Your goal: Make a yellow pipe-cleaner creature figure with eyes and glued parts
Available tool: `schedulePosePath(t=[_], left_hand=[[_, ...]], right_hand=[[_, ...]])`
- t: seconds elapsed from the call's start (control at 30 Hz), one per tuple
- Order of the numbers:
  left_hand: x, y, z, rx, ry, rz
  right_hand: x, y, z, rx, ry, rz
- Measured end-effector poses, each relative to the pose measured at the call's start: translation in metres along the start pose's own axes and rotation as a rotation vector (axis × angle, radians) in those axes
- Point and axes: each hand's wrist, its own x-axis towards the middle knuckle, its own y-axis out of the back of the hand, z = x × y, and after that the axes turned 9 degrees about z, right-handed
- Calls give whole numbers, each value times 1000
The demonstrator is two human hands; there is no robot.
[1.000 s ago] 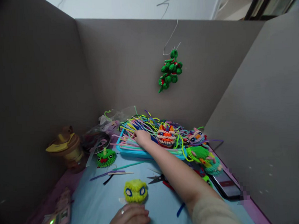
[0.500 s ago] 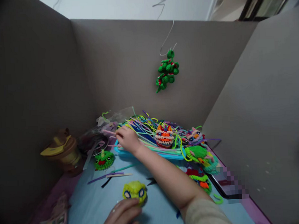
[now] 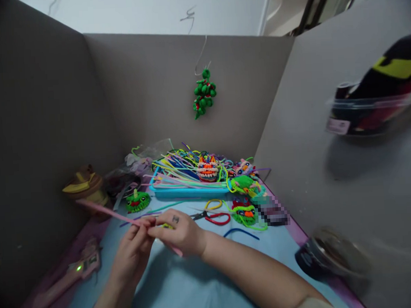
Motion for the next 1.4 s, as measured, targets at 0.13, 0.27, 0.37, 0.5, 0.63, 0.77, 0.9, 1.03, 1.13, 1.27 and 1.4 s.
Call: schedulePosePath(t=[0.13, 0.27, 0.37, 0.5, 0.63, 0.77, 0.9, 1.03, 1.13, 1.27, 1.4], left_hand=[[-2, 1, -8, 63, -147, 28], [0, 6, -16, 188, -292, 23], [0, 6, -19, 284, -295, 15], [1, 7, -20, 341, -302, -19], [4, 8, -22, 359, -265, -59], [3, 8, -19, 452, -268, -190], [-1, 4, -13, 529, -177, -381], [-1, 1, -20, 583, -42, -377], [0, 2, -30, 775, -89, -429], [1, 4, -35, 1021, -227, -447], [0, 5, -33, 1149, -430, -425]], right_hand=[[-36, 17, -10, 173, -436, 9], [-59, 14, -11, 333, -866, 216], [-66, 8, -11, 281, -949, 303], [-71, 3, -12, 218, -952, 252], [-78, 3, -13, 158, -958, 164], [-83, 4, -8, 13, -837, 144], [-89, 6, -1, -38, -723, 149], [-94, 9, 0, -168, -569, 67], [-94, 9, -5, -304, -497, -24], [-89, 8, -15, -346, -462, -76], [-86, 7, -19, -381, -459, -105]])
